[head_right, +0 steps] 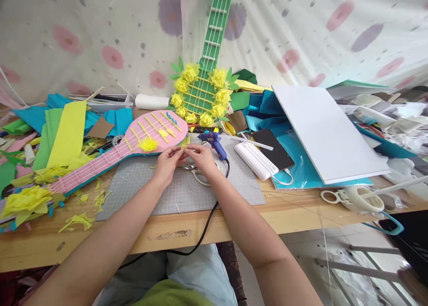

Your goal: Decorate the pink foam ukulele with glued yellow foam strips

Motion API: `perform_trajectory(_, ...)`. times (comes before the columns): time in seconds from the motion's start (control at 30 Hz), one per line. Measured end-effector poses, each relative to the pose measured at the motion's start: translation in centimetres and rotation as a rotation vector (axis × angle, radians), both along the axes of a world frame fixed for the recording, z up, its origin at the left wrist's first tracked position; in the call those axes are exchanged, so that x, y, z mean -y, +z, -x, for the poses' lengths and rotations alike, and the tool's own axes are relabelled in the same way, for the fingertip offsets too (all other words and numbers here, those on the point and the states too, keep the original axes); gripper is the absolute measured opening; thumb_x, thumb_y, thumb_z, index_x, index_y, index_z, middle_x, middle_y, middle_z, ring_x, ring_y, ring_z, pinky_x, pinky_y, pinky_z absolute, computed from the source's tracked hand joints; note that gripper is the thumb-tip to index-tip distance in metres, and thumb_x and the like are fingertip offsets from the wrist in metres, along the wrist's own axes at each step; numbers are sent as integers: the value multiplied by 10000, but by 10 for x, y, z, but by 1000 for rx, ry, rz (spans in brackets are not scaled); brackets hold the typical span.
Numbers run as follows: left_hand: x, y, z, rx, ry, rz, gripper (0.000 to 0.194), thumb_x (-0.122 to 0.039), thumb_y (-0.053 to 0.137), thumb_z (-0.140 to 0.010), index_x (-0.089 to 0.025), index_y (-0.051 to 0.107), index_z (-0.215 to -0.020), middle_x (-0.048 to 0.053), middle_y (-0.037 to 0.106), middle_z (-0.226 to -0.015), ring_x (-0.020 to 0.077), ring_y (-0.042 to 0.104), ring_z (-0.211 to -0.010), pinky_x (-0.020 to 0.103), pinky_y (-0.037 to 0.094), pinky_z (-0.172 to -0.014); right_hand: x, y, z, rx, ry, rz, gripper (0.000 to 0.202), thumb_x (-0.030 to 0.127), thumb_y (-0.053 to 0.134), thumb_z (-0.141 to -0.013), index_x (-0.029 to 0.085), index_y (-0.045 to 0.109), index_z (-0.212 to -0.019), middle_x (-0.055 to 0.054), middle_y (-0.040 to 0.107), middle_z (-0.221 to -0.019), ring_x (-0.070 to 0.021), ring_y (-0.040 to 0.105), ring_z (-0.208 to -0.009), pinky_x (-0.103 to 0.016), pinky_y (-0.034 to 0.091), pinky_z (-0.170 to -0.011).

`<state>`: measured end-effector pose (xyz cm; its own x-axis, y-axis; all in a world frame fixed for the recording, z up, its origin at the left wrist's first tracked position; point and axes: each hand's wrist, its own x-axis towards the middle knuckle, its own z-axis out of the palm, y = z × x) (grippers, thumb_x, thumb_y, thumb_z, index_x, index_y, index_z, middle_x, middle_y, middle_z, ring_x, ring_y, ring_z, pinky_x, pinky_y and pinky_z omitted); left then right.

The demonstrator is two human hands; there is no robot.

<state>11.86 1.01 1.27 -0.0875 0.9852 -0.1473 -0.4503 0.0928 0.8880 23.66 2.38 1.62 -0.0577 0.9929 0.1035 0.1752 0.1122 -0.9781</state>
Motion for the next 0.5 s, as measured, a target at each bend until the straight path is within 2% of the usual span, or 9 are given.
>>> perform_trajectory(0.1,0,0,2,-24,57,7,183,-188,711,-626,-135,591,-754,-10,629,-659,121,638,-626,238,525,-577,3,17,-24,262,-19,-5,340,400,661,-651,181,666,-910,-52,672,-936,-132,570,-706,-259,436,-605)
perform_trajectory(0.2,-2,-2,4,-35,98,19,147,-193,684,-632,-135,581,-719,-29,590,-594,97,599,-567,222,513,-537,9,36,-65,504,132,140,354,527,624,-676,173,627,-695,-17,610,-639,-122,513,-588,-248,368,-531)
perform_trajectory(0.27,-3,-3,5,-46,107,20,154,-205,680,-624,-136,571,-708,-41,561,-567,87,570,-536,212,505,-499,9,41,-90,674,25,147,428,598,601,-670,173,587,-620,-4,553,-563,-117,465,-546,-256,320,-514)
perform_trajectory(0.33,-4,-5,5,-61,105,12,178,-217,685,-610,-141,558,-709,-45,551,-576,90,569,-535,215,505,-473,4,36,-104,745,-179,81,439,609,613,-652,171,581,-643,-8,552,-595,-127,465,-569,-265,314,-532)
perform_trajectory(0.4,-3,-6,4,-74,91,2,194,-225,685,-606,-143,548,-717,-38,562,-609,106,594,-562,227,515,-467,-5,23,-106,698,-290,-2,429,578,627,-655,167,609,-776,-29,600,-711,-147,507,-639,-272,356,-577)
perform_trajectory(0.5,-3,-8,3,-107,71,-9,192,-228,680,-618,-138,551,-729,-25,573,-636,123,616,-585,241,527,-466,-20,1,-92,682,-303,-111,460,546,651,-642,157,626,-886,-78,632,-894,-192,553,-797,-297,410,-683)
